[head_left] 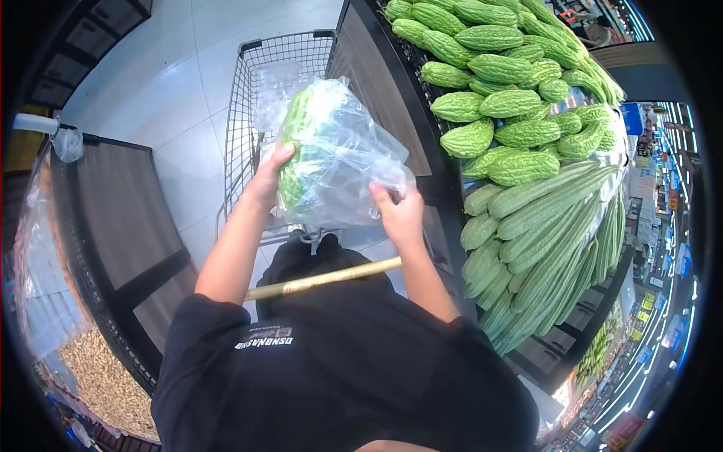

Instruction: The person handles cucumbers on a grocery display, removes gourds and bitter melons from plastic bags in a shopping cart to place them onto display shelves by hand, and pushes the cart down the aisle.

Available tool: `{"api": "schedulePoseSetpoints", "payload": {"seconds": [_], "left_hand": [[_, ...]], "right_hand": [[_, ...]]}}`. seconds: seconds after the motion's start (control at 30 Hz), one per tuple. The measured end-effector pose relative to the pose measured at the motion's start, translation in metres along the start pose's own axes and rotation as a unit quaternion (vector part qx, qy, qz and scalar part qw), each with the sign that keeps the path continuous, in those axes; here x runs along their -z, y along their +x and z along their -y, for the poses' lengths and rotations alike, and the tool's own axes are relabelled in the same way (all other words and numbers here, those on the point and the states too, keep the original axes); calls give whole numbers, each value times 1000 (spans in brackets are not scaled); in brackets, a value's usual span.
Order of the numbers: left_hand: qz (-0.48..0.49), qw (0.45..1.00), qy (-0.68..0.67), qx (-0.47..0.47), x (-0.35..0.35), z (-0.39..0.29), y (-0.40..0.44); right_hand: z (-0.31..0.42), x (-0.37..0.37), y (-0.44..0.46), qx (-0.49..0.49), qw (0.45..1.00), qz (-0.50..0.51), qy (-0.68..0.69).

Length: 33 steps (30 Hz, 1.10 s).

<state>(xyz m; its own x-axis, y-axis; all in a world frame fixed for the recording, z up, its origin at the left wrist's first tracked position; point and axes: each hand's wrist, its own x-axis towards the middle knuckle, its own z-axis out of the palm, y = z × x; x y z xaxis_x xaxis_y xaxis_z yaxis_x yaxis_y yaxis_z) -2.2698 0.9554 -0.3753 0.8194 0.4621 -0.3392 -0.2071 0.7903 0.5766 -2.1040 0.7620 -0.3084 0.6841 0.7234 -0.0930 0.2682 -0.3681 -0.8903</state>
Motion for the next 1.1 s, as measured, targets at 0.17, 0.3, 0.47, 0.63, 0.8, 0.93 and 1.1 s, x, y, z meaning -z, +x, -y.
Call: {"api": "schedulePoseSetpoints", "payload": {"seconds": [0.17,0.3,0.47,0.63,0.8,0.93,1.1], "left_hand": [[-44,995,70,-46,-13,-2,-3],[-82,987,122,-61,-13,12,-3],[-57,984,156,-63,-13,24,-5],[-58,986,148,-50,-20,20,-7],[-38,962,253,-95,-24,18,-1],[-41,934,331,-130,-33,19,9],[-89,887,437,-118,-33,24,19]], "right_hand": [[26,43,-3,96,969,-25,-224],[73,56,-27,120,982,-19,-144],[66,52,-54,169,976,-126,-52],[58,59,-86,-19,977,-125,169],[25,40,-89,-164,974,18,156],[28,41,-77,-85,988,-52,-116],[49,44,-77,83,933,-137,-322]]}}
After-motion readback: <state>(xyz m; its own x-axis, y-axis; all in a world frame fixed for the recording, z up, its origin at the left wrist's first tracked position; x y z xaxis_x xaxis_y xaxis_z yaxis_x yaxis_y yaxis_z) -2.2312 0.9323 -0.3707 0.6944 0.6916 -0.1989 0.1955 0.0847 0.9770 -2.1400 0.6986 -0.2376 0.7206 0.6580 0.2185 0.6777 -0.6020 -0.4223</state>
